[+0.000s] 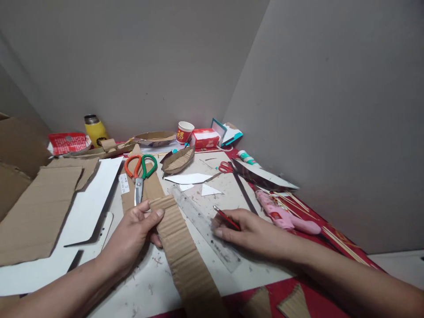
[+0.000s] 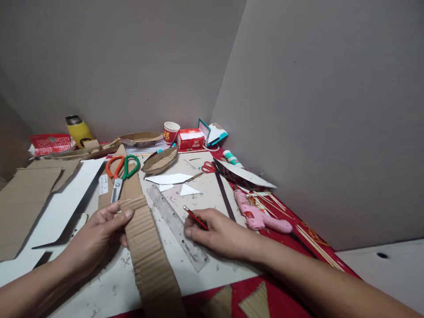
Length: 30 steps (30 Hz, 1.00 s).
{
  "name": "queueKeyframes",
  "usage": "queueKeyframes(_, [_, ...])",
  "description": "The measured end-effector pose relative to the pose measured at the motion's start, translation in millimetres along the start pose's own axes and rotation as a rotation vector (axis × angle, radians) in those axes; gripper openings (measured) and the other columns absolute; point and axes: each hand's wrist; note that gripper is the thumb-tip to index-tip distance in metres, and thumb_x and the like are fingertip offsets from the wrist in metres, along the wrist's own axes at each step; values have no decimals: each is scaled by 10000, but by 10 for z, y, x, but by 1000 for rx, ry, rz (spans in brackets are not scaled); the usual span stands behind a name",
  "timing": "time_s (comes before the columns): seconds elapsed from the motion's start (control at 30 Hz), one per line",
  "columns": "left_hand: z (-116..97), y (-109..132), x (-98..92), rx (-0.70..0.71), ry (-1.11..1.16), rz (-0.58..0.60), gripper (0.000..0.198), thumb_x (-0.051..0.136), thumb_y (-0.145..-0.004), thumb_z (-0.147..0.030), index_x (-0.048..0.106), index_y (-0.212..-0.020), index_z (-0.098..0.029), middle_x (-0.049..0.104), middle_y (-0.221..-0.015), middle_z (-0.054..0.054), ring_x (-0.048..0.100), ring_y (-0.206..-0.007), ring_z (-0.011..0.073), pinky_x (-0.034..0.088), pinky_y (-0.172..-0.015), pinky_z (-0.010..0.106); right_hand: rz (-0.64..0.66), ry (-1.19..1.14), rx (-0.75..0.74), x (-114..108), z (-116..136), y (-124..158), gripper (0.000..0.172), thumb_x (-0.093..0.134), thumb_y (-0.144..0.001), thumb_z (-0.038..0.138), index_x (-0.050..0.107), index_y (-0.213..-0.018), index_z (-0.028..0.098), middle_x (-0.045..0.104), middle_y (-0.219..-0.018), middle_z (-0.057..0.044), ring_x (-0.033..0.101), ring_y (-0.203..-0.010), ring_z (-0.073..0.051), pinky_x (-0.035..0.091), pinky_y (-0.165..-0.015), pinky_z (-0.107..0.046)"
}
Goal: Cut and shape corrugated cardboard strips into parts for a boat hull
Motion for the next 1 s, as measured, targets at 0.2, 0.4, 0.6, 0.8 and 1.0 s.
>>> queueKeyframes(0.2, [55, -24, 9, 0, -30, 134, 309, 578, -902, -438, 661, -920, -141, 597, -685, -4, 536, -550, 92, 485, -487, 176, -215, -2, -112, 9, 198, -37, 265, 534, -907, 389, 652, -882, 154, 638, -805, -39, 563, -751, -169, 454, -701, -286])
queueKeyframes(0.4, [14, 20, 39, 86, -148, 165, 338, 562, -910, -457, 652, -995, -142, 558, -591, -36, 484, -507, 81, 429, -494, 168, -55, -315, -171, 244, 442, -377, 282, 678, -799, 419, 632, -871, 151, 607, -763, -4, 550, -708, -143, 448, -678, -266])
queueKeyframes(0.6, [45, 29, 45, 123, -107, 103, 287, 633, -882, -370, 672, -1063, -151, 644, -700, -6, 511, -553, 90, 429, -524, 189, -141, -462, -253, 402, 450, -559, 331, 732, -747, 440, 561, -731, 156, 516, -684, 26, 466, -651, -116, 401, -625, -246])
queueKeyframes(0.8, [22, 25, 68, -18, 108, 274, 315, 655, -873, -299, 660, -1164, -179, 741, -891, 58, 660, -724, 162, 499, -734, 292, -213, -442, -195, 320, 474, -536, 345, 741, -726, 456, 567, -682, 161, 466, -592, 54, 393, -545, -88, 339, -538, -231])
queueKeyframes(1.0, [18, 66, 68, -29, 2, 296, 305, 651, -876, -330, 681, -1128, -159, 746, -981, 87, 691, -772, 193, 508, -756, 307, -165, -379, -211, 281, 463, -543, 311, 743, -724, 428, 639, -730, 134, 561, -637, 21, 473, -585, -106, 386, -580, -243])
Point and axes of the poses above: each hand's wrist, its own y-axis away from the middle knuckle, its own x-axis out of the palm, z = x × y
